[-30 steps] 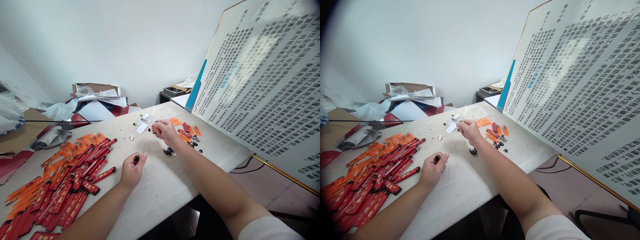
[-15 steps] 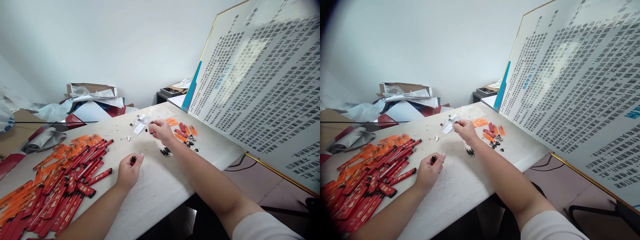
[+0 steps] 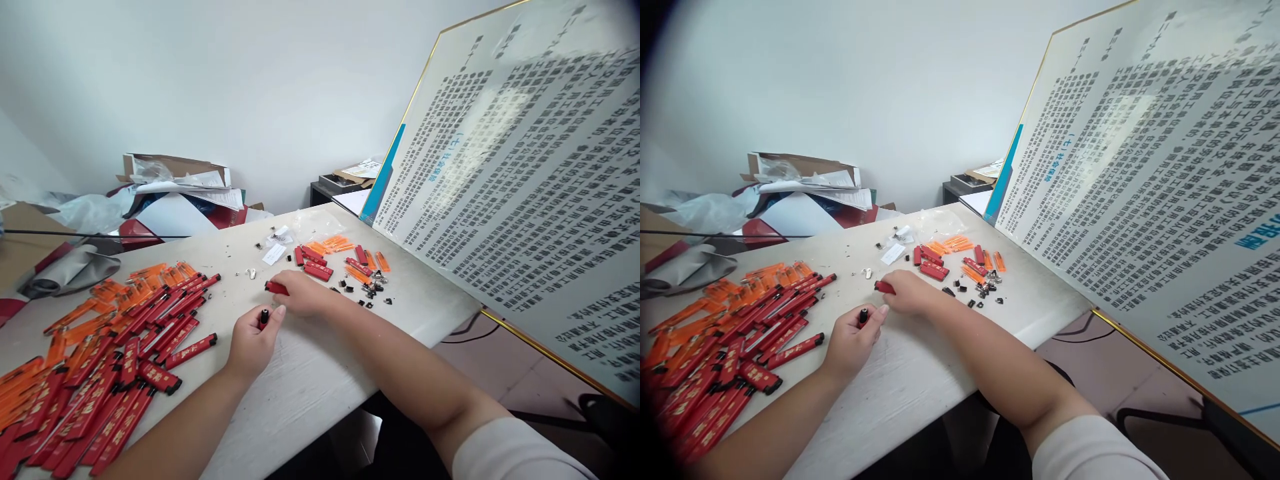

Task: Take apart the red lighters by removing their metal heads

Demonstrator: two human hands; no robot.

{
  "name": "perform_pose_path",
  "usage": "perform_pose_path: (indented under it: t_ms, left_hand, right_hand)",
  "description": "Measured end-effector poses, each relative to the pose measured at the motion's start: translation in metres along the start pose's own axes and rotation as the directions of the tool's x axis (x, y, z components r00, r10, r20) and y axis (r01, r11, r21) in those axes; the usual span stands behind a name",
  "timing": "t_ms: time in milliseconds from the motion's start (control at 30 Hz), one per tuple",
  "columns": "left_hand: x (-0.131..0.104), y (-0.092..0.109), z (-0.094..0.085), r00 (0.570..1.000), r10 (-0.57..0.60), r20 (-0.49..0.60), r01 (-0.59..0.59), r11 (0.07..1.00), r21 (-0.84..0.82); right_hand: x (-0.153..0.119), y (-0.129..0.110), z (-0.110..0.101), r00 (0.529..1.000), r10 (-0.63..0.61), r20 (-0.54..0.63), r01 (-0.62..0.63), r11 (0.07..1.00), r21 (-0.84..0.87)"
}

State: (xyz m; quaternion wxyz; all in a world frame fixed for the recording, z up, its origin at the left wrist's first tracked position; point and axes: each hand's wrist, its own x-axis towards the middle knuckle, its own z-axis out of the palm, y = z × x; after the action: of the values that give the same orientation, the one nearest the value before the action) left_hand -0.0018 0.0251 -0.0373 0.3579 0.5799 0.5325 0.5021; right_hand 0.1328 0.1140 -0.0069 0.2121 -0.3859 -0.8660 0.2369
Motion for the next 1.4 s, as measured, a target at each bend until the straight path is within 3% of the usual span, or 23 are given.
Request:
perform_pose_path:
  t_ms: [67,133,200,333,433,567,667,767,867,1033,1133,1300,1400]
  left_hand:
    - [-0.005,0.006,0.001,0.991,0.135,0.007,-0.135,0.987,0.086]
    - [-0.012,0.011,0.001,0.953,0.299,0.054,-0.304,0.939,0.163]
    - [-0.018,0.015,0.003,0.911,0.392,0.126,-0.41,0.892,0.192]
    - [-0.025,0.017,0.005,0.879,0.424,0.218,-0.463,0.867,0.182]
    - [-0.024,0.015,0.005,0.885,0.42,0.202,-0.454,0.874,0.174]
    - [-0.019,0.011,0.003,0.914,0.39,0.113,-0.404,0.901,0.156]
    - [-0.015,0.009,0.002,0.945,0.313,0.094,-0.323,0.938,0.124]
    - [-0.011,0.007,0.001,0.976,0.192,0.105,-0.199,0.977,0.07]
    - [-0.007,0.007,0.0,0.991,0.075,0.109,-0.074,0.997,-0.012]
    - [-0.001,0.003,0.0,0.987,-0.049,0.154,0.063,0.994,-0.088]
    - [0.003,-0.001,0.001,0.995,-0.061,0.079,0.063,0.998,-0.015]
    - [0.007,-0.004,-0.001,0.97,-0.244,-0.013,0.244,0.969,0.022]
    - [0.006,-0.004,-0.002,0.952,-0.295,-0.08,0.298,0.954,0.027]
  right_hand:
    - [0.0,-0.007,0.005,0.993,-0.046,0.104,0.05,0.998,-0.036]
    - [0.001,-0.013,0.011,0.98,-0.081,0.184,0.097,0.992,-0.078]
    - [0.003,-0.018,0.019,0.963,-0.127,0.237,0.16,0.979,-0.124]
    - [0.011,-0.022,0.039,0.925,-0.246,0.289,0.311,0.929,-0.203]
    - [0.017,-0.02,0.052,0.924,-0.276,0.266,0.344,0.903,-0.256]
    - [0.017,-0.011,0.054,0.923,-0.322,0.211,0.366,0.905,-0.217]
    - [0.011,-0.003,0.039,0.944,-0.328,0.048,0.331,0.939,-0.091]
    - [0.003,0.006,0.012,0.966,-0.231,-0.114,0.233,0.972,0.004]
    - [-0.002,0.017,-0.015,0.98,-0.059,-0.191,0.06,0.998,-0.001]
    - [-0.004,0.036,-0.037,0.966,0.085,-0.245,-0.097,0.995,-0.037]
    - [-0.004,0.04,-0.039,0.956,0.122,-0.267,-0.137,0.99,-0.037]
    - [-0.003,0.039,-0.038,0.929,0.186,-0.319,-0.202,0.979,-0.017]
    - [-0.003,0.041,-0.041,0.904,0.235,-0.358,-0.25,0.968,0.006]
